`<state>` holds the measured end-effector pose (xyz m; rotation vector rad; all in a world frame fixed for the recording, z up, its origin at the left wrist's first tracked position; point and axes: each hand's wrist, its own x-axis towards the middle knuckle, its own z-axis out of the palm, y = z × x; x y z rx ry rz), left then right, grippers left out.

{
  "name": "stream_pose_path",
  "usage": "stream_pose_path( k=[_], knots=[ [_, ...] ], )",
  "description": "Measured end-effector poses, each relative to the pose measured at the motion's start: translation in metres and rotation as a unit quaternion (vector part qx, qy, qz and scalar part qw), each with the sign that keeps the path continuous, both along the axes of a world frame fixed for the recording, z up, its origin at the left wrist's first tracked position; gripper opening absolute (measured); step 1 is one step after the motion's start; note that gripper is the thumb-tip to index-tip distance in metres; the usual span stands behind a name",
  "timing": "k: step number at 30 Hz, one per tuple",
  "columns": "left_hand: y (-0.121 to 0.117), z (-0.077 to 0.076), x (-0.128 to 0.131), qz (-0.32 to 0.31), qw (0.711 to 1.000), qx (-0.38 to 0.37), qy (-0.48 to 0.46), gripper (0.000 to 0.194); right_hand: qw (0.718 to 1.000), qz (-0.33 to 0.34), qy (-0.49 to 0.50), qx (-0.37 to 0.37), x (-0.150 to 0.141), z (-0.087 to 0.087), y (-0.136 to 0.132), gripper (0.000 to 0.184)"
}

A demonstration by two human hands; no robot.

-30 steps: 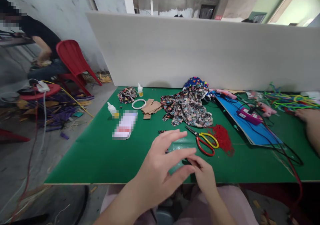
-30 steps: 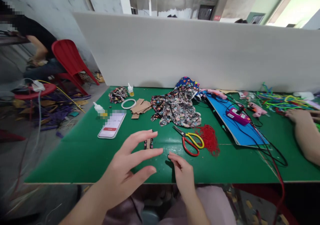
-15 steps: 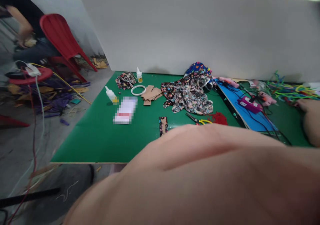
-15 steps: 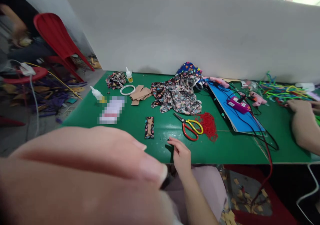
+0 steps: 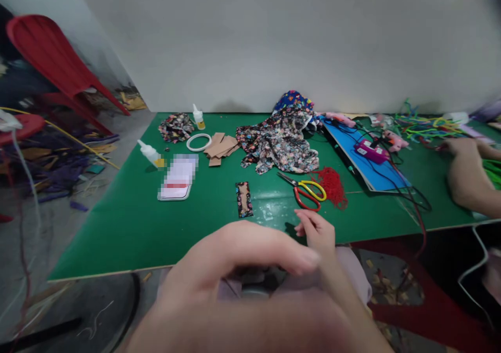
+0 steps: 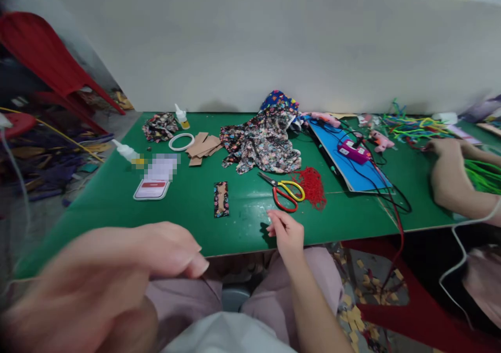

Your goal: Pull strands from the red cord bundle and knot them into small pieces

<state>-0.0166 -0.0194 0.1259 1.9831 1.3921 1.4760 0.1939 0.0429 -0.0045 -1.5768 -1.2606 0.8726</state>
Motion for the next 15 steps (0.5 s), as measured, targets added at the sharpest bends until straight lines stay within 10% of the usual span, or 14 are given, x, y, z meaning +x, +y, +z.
stream_pose_path(
  k=[3, 8, 15],
  knots=[
    [0.016, -0.043, 0.004, -0.191, 0.975, -0.096, -0.059, 0.028, 0.985, 0.009, -0.132, 0.106, 0.027, 0.000, 0.025, 0.028],
    [0.023, -0.124, 0.031, -0.130, 0.944, -0.266, -0.143, 0.023, 0.882, 0.132, -0.449, 0.061, 0.045, -0.002, 0.060, 0.030],
    [0.025, -0.150, 0.039, -0.114, 0.949, -0.281, -0.088, 0.025, 0.831, 0.181, -0.525, 0.014, 0.044, 0.005, 0.078, 0.041]
  ],
)
